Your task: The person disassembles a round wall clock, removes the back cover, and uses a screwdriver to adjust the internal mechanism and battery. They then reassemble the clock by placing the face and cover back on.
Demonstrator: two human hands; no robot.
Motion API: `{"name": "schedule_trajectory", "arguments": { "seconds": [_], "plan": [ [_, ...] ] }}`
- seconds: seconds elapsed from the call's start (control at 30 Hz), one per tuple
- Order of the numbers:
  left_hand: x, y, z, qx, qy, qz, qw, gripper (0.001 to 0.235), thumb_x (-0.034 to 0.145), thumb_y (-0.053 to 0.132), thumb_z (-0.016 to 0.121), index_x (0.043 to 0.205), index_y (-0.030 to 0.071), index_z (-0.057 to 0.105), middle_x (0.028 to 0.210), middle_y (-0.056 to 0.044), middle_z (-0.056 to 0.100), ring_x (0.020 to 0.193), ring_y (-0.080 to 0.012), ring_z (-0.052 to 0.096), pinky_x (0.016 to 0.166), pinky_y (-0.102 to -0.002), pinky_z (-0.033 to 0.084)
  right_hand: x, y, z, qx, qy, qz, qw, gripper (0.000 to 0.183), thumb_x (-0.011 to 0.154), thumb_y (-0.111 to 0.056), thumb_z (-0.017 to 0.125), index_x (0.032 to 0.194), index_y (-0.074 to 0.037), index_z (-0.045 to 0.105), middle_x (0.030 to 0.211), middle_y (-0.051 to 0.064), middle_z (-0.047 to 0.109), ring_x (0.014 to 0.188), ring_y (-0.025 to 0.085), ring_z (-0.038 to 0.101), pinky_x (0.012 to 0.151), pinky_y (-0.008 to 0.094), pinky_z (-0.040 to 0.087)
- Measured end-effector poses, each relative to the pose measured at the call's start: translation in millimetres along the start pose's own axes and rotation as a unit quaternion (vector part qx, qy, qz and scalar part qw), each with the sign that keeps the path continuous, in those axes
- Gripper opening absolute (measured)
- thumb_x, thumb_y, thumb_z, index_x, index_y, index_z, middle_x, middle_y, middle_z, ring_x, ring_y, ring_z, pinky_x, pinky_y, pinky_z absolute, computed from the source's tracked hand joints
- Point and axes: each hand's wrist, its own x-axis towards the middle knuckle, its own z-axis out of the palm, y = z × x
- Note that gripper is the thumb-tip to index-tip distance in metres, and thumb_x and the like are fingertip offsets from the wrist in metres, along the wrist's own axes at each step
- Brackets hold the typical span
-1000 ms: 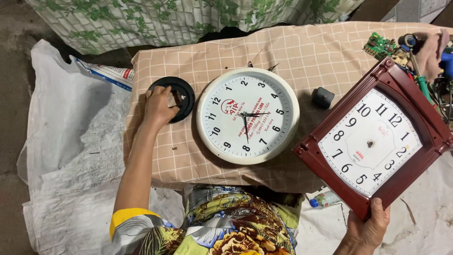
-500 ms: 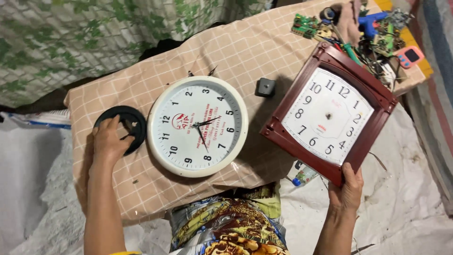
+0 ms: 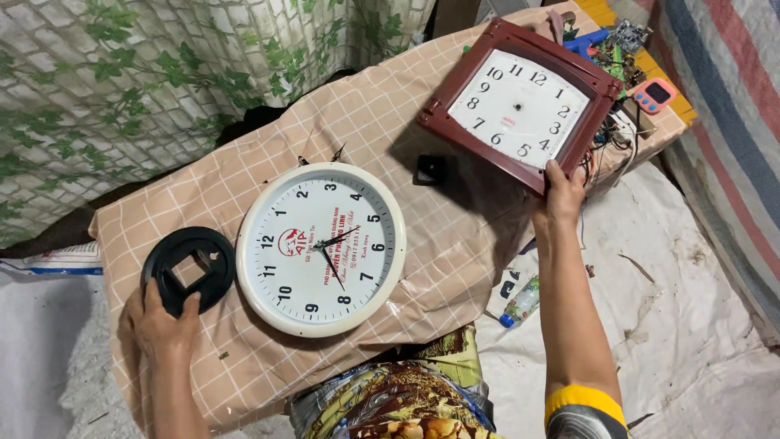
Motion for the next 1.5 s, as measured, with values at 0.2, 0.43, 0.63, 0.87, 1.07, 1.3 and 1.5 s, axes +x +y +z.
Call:
{"name": "schedule_trajectory", "arguments": {
  "seconds": [0.2,0.43,0.63,0.87,1.07,1.3,1.5],
  "plan": [
    [-12,-18,8,-0.037,0.073,0.055,0.995,0.062,0.096,0.025,0.073,0.141,-0.015,0.058,0.144,-0.036,0.05,0.129,-0.0506,0.046,0.103,-0.058,0.04,67,40,12,-0.005,0.04,-0.059,0.997,0.043,0.088,-0.008,0.07,0.128,-0.004,0.056,0.111,0.01,0.07,0.097,0.022,0.071,0.086,0.033,0.062],
    [-26,18,-12,-0.069,0.01,-0.009,0.998,0.071,0.093,0.034,0.07,0.147,-0.009,0.053,0.155,-0.036,0.034,0.14,-0.0513,0.033,0.11,-0.058,0.034,99,67,2,-0.029,0.047,-0.073,0.996,0.04,0.088,-0.013,0.07,0.124,-0.003,0.057,0.109,0.009,0.07,0.093,0.018,0.071,0.083,0.029,0.061],
    [-34,17,-4,-0.081,0.049,0.029,0.995,0.068,0.097,0.038,0.068,0.143,-0.011,0.056,0.155,-0.04,0.034,0.141,-0.0527,0.036,0.107,-0.059,0.038,109,79,-10,0.013,0.04,-0.048,0.998,0.043,0.09,-0.013,0.072,0.128,-0.004,0.055,0.112,0.01,0.067,0.095,0.018,0.069,0.085,0.03,0.062],
    [-38,16,7,-0.094,0.103,0.063,0.988,0.067,0.102,0.041,0.063,0.14,-0.014,0.059,0.151,-0.045,0.035,0.141,-0.057,0.036,0.11,-0.062,0.037,99,70,-7,-0.296,0.112,-0.099,0.944,0.071,0.083,-0.014,0.077,0.141,0.001,0.039,0.131,0.019,0.059,0.113,0.028,0.067,0.099,0.036,0.055],
    [-40,17,7,-0.098,0.095,0.048,0.989,0.06,0.102,0.032,0.064,0.14,-0.013,0.058,0.154,-0.042,0.032,0.142,-0.0543,0.033,0.111,-0.062,0.034,51,43,25,-0.4,0.128,-0.033,0.907,0.083,0.09,-0.012,0.074,0.154,0.003,0.024,0.152,0.025,0.031,0.144,0.041,0.035,0.12,0.054,0.033],
    [-40,11,17,-0.118,0.102,0.042,0.987,0.057,0.102,0.03,0.065,0.141,-0.012,0.057,0.158,-0.038,0.027,0.147,-0.0522,0.028,0.115,-0.06,0.032,4,51,39,-0.497,0.043,-0.373,0.782,0.072,0.089,-0.005,0.07,0.152,-0.001,0.036,0.151,0.023,0.031,0.143,0.037,0.033,0.122,0.051,0.034],
    [-39,6,26,-0.101,0.161,0.109,0.976,0.061,0.098,0.034,0.073,0.135,-0.015,0.064,0.157,-0.042,0.029,0.145,-0.0558,0.032,0.116,-0.061,0.033,-13,96,74,-0.593,-0.343,-0.26,0.681,0.087,0.08,-0.017,0.077,0.156,-0.01,0.037,0.16,0.017,0.033,0.145,0.039,0.033,0.12,0.057,0.032]
  ]
}}
